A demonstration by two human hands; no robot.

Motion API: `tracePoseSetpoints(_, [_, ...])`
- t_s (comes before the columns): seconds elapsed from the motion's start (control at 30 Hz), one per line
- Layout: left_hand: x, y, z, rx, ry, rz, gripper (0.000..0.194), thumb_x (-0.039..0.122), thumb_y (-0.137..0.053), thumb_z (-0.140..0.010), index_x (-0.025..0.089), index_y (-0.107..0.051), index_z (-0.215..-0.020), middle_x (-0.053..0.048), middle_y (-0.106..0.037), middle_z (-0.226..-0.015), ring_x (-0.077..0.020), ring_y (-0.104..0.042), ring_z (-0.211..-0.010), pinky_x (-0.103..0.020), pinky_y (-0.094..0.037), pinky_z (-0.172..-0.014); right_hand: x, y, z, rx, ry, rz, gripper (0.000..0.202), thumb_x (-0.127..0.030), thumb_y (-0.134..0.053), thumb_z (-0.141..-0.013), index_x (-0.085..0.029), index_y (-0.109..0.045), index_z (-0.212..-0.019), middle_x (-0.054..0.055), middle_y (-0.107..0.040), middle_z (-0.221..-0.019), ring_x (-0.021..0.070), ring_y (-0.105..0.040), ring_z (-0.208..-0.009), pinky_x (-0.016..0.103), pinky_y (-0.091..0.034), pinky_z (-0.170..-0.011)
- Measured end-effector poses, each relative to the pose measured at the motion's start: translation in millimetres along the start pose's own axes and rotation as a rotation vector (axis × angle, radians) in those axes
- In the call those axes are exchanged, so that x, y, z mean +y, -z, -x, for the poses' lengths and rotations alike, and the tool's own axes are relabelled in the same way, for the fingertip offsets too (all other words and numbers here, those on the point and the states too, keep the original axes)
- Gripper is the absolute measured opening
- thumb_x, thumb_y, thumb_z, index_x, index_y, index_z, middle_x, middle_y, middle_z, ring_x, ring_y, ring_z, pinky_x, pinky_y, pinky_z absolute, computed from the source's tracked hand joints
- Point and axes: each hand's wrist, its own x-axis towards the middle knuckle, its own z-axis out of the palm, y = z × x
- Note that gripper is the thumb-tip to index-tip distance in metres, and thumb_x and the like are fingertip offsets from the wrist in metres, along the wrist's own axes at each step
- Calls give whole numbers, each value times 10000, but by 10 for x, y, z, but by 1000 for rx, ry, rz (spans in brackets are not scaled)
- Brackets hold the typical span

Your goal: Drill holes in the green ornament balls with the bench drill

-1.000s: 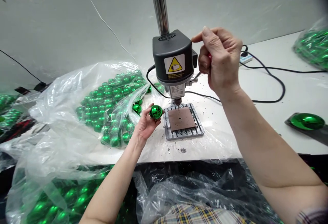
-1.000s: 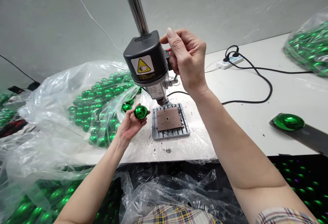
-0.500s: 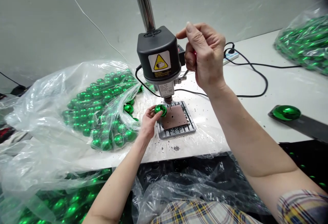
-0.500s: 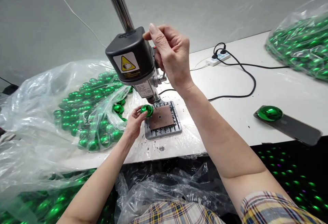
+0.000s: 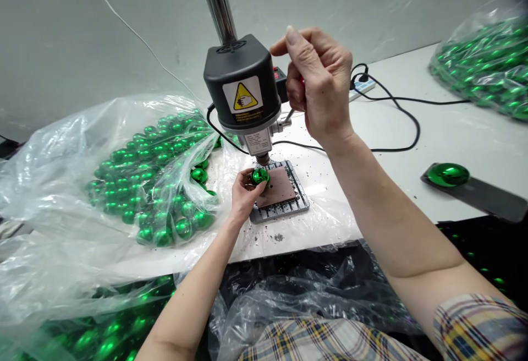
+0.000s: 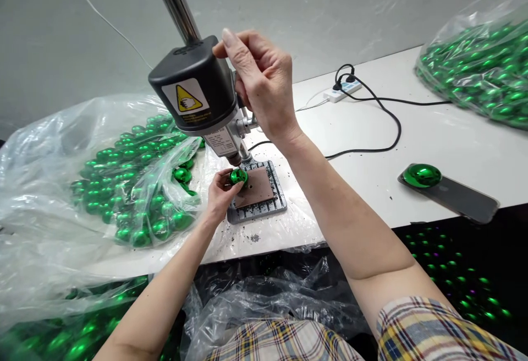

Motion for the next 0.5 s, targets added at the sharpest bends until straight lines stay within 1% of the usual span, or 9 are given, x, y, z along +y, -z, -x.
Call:
tracePoseSetpoints(0.07, [-12, -13, -5, -14, -9, -18, 549, 339, -841, -667, 187, -609, -1140, -51, -676, -978, -150, -605, -802, -270, -479, -709, 0, -2, -2, 4, 2, 4, 517, -789, -580, -798, -277, -595, -721, -32, -406, -517, 119, -323, -388, 323, -249, -370])
tracePoseSetpoints(0.17, [4, -36, 7, -23, -17, -24, 560, 340, -869, -635, 192, -622, -1115, -52, -676, -997, -155, -597, -810, -268, -465, -692, -5, -3, 8, 6, -14, 25, 515, -777, -533, -838, -277, -592, -728, -35, -393, -531, 118, -304, -387, 325, -238, -385])
tracePoseSetpoints(0.23, [34, -54, 29, -29, -17, -23, 550, 331, -878, -622, 197, -628, -1093, -41, -670, -960, -157, -587, -794, -271, -456, -690, -3, -5, 16, 0, -6, 17, 532, -787, -500, -849, -276, -596, -738, -37, -386, -534, 116, -301, -391, 325, -238, -392])
tracePoseSetpoints(0.33, [72, -80, 81, -40, -38, -53, 517, 307, -880, -622, 208, -638, -1069, -27, -647, -913, -160, -568, -770, -280, -445, -694, 8, -10, 14, -9, 30, -50, 557, -807, -501, -834, -268, -601, -736, -38, -381, -523, 109, -307, -400, 318, -247, -394])
tracePoseSetpoints(0.43, [59, -114, 138, -63, -86, -112, 492, 286, -874, -635, 221, -648, -1068, -26, -625, -905, -173, -564, -788, -294, -446, -722, 15, -14, 4, 5, 1, 1, 550, -812, -519, -817, -274, -592, -731, -33, -411, -514, 108, -342, -409, 304, -267, -387])
tracePoseSetpoints(0.5, [19, -144, 164, -70, -114, -111, 475, 293, -868, -652, 229, -651, -1070, -31, -623, -933, -187, -578, -841, -307, -454, -778, 13, -12, 0, 15, -9, 34, 535, -804, -538, -810, -277, -591, -730, -27, -432, -516, 113, -366, -410, 304, -281, -384])
